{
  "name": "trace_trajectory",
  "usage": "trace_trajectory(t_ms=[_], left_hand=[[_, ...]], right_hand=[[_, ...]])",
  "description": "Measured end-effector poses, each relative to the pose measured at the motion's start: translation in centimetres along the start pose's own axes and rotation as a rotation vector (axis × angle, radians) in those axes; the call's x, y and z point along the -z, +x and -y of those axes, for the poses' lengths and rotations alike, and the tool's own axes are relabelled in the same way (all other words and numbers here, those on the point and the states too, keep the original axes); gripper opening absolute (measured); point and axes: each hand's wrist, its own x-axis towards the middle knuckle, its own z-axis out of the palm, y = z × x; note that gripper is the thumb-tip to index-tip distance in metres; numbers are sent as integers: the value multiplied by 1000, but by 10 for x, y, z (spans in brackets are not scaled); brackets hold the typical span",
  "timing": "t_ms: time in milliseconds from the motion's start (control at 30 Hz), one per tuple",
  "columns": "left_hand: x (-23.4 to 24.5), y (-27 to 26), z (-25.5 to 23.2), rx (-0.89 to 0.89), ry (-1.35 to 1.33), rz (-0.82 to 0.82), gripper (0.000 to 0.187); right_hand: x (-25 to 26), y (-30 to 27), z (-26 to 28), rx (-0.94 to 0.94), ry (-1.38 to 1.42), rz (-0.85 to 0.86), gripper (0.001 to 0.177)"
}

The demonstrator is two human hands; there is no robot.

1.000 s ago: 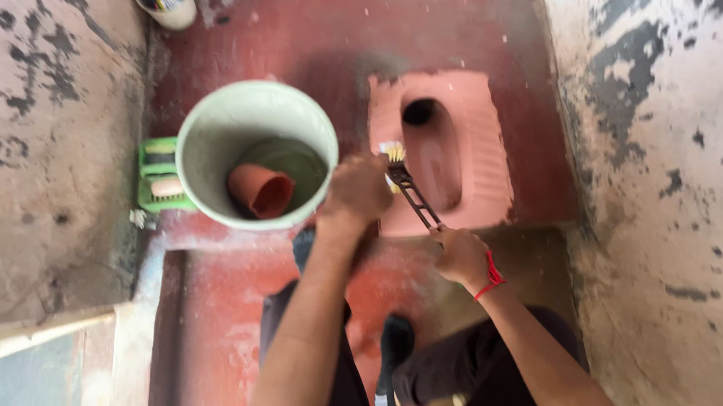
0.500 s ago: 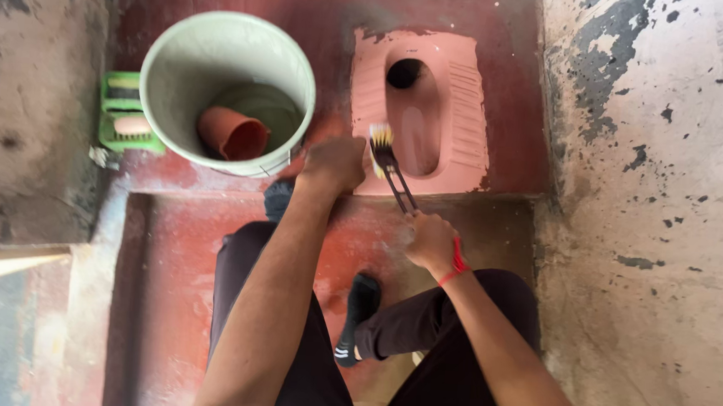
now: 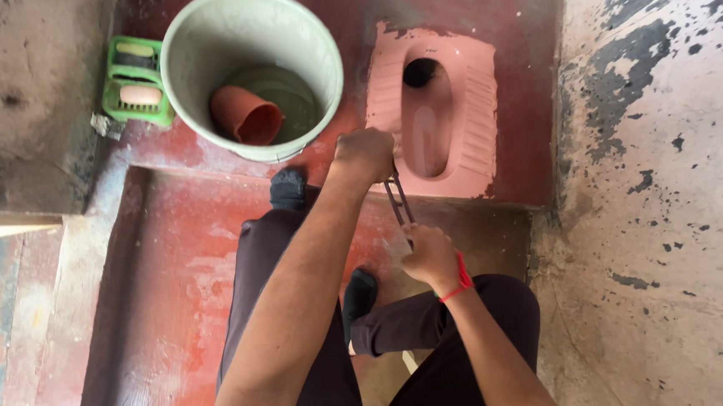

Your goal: The person paints around the edges of a squat toilet hole using a brush and a red liquid from a container, then pours water from a red mug over the painted area.

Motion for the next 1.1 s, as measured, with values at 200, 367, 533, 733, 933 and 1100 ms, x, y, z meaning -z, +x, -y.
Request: trace_trajectory(t_ms=[200,367,533,733,933,1100], left_hand=[[-4,-9,-4,-16,-39,0,33],[-2,-4,0,-9,5,-1,31],[-4,-1,-2,-62,-51,-88,37],[5,-7,-6,-30,-55,5,23],[4,1,-10,-60,-14,-52,24],[-1,-3,-13,-63,-26,-45,28]], right_hand=[[2,52,7,40,-38,-56,21],[-12,9,17,45,-88,81,35],[-45,20,5,55,-135,40,29],[15,34,40,-197,35,349,44],[5,31,58,-74,48,372,38],[14,51,47,-58,-61,250,21]])
